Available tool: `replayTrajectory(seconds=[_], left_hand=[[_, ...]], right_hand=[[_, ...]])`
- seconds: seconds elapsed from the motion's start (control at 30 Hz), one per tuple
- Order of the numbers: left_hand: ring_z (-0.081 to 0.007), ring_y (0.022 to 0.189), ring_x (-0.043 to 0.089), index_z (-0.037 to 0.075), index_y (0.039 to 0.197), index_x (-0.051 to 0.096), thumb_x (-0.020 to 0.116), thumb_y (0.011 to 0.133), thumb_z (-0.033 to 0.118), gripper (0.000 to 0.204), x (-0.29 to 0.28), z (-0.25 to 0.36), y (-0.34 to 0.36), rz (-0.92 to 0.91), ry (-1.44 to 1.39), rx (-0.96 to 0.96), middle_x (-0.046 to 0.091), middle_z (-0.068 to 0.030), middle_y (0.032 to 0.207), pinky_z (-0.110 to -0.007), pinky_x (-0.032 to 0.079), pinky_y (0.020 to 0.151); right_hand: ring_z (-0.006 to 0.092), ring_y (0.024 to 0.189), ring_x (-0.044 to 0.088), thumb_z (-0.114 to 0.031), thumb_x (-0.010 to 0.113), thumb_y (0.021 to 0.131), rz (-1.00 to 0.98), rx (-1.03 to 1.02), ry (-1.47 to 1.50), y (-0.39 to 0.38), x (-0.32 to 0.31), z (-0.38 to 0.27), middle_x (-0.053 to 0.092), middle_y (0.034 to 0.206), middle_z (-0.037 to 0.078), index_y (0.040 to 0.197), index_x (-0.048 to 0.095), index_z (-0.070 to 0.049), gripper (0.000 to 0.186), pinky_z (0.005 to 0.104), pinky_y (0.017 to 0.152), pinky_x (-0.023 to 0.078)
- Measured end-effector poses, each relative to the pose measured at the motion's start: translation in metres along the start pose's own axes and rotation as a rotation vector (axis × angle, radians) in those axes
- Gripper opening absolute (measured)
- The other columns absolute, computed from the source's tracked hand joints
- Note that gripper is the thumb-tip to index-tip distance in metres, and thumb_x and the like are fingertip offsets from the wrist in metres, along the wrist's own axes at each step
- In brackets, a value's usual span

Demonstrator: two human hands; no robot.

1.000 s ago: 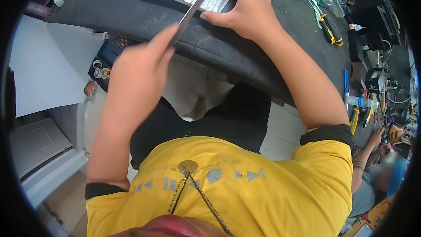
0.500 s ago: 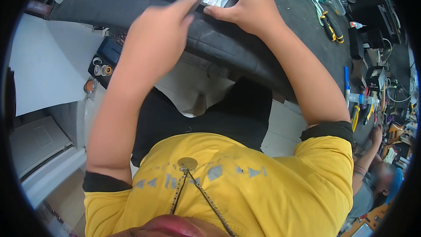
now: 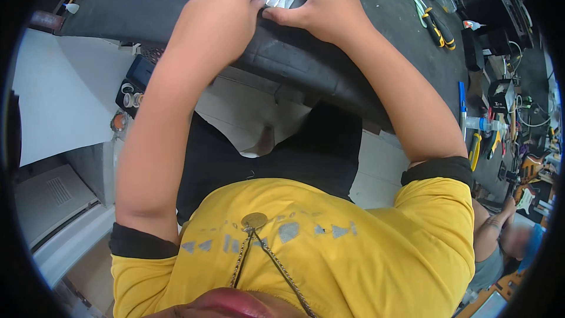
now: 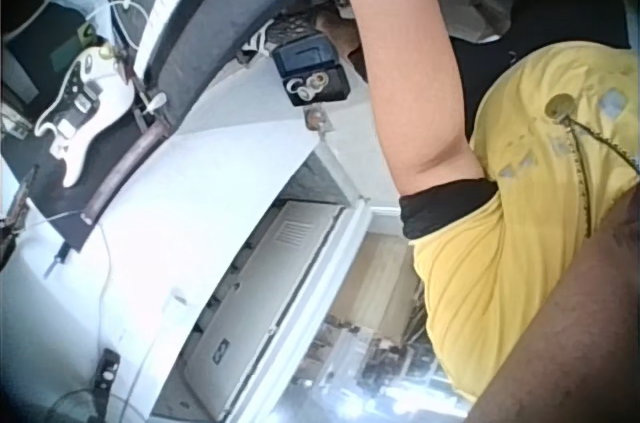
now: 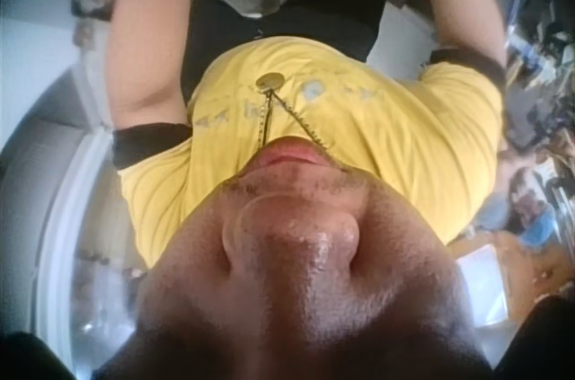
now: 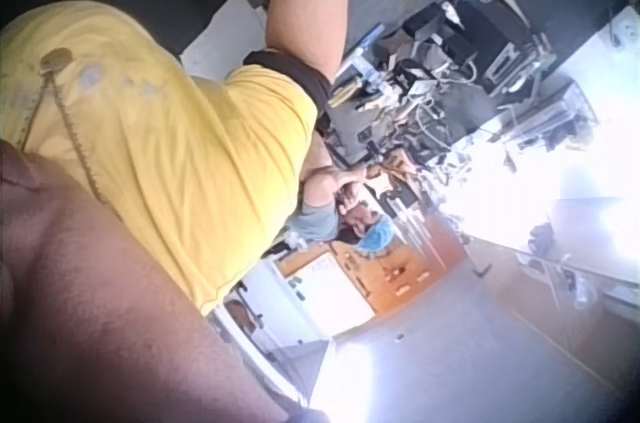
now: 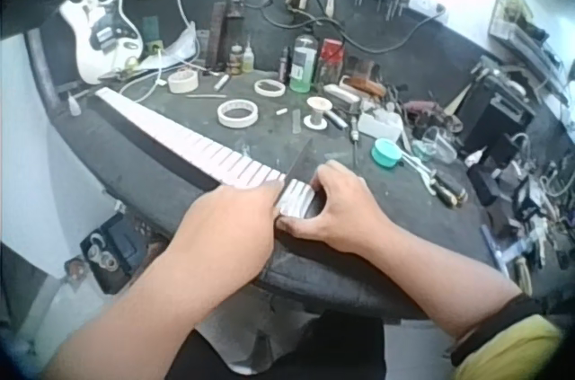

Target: The person uses a file to smooth the edges of the frets on a guitar neck, moving the file back and forth along the side of the neck.

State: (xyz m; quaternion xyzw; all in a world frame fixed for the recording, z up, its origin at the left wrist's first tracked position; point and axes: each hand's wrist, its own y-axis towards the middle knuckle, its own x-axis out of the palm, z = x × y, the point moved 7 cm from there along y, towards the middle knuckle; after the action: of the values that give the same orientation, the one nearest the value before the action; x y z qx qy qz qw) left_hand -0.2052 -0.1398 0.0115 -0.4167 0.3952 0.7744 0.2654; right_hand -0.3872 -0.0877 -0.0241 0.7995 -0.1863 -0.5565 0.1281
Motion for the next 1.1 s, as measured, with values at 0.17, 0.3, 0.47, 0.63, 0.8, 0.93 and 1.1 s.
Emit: replayTrajectory(seconds=[0.17,0.3,0.47,0.63,0.8,0.93,1.1], left_hand=[[-0.0418,0.080,0.077,0.007,0.145,0.071,0.073,0.103,0.012,0.042,-0.040,0.006,-0.117,-0.049,-0.053,-0.055,0.076,-0.0194,0.083,-0.051,0.061,0.075],[-0.0443,0.089,0.076,0.008,0.146,0.071,0.074,0.104,0.008,0.042,-0.045,0.008,-0.110,-0.140,-0.116,-0.171,0.077,-0.0243,0.094,-0.050,0.060,0.077],[-0.0490,0.096,0.075,0.008,0.138,0.075,0.070,0.107,0.012,0.032,0.001,-0.001,-0.002,0.023,0.005,-0.009,0.078,-0.0285,0.103,-0.053,0.060,0.084],[-0.0496,0.098,0.075,0.008,0.143,0.074,0.071,0.105,0.006,0.038,-0.018,0.004,-0.055,-0.080,-0.245,-0.175,0.078,-0.0282,0.105,-0.052,0.060,0.087],[-0.0435,0.077,0.074,0.006,0.150,0.070,0.075,0.102,0.002,0.048,-0.054,-0.002,-0.171,-0.142,-0.250,-0.257,0.079,-0.0216,0.095,-0.046,0.059,0.072],[-0.0412,0.078,0.076,0.004,0.150,0.070,0.072,0.106,0.003,0.044,-0.059,-0.010,-0.162,-0.114,-0.382,-0.298,0.080,-0.0258,0.112,-0.041,0.060,0.075],[-0.0422,0.081,0.077,0.003,0.149,0.069,0.068,0.108,0.004,0.042,-0.042,-0.016,-0.140,-0.184,-0.511,-0.404,0.080,-0.0272,0.111,-0.040,0.060,0.077]], right_hand=[[0.0310,0.091,0.063,-0.057,0.100,0.072,0.017,0.032,-0.010,-0.006,-0.009,-0.001,0.064,0.100,0.015,0.103,0.065,0.001,0.074,0.0422,0.082,0.053],[0.0313,0.091,0.064,-0.057,0.100,0.072,-0.006,0.049,-0.017,-0.009,-0.006,0.000,0.064,0.100,0.015,0.104,0.065,0.001,0.075,0.0414,0.081,0.054],[0.0315,0.093,0.064,-0.057,0.101,0.072,0.002,0.020,0.018,-0.001,0.001,-0.004,0.064,0.101,0.015,0.105,0.065,0.001,0.075,0.0415,0.082,0.054],[0.0315,0.094,0.064,-0.057,0.101,0.072,0.010,0.034,-0.003,-0.006,-0.007,0.005,0.064,0.101,0.015,0.106,0.066,0.001,0.075,0.0422,0.085,0.054],[0.0306,0.096,0.064,-0.056,0.100,0.072,-0.026,0.064,0.001,-0.004,-0.003,-0.002,0.064,0.102,0.014,0.106,0.066,0.001,0.075,0.0415,0.085,0.054],[0.0297,0.097,0.064,-0.056,0.101,0.073,-0.039,0.073,-0.007,-0.004,-0.004,-0.001,0.064,0.103,0.014,0.106,0.066,0.001,0.074,0.0411,0.086,0.054],[0.0323,0.094,0.067,-0.061,0.099,0.072,-0.018,0.085,0.015,-0.005,-0.005,-0.001,0.067,0.101,0.015,0.102,0.069,0.001,0.075,0.0425,0.085,0.055]])
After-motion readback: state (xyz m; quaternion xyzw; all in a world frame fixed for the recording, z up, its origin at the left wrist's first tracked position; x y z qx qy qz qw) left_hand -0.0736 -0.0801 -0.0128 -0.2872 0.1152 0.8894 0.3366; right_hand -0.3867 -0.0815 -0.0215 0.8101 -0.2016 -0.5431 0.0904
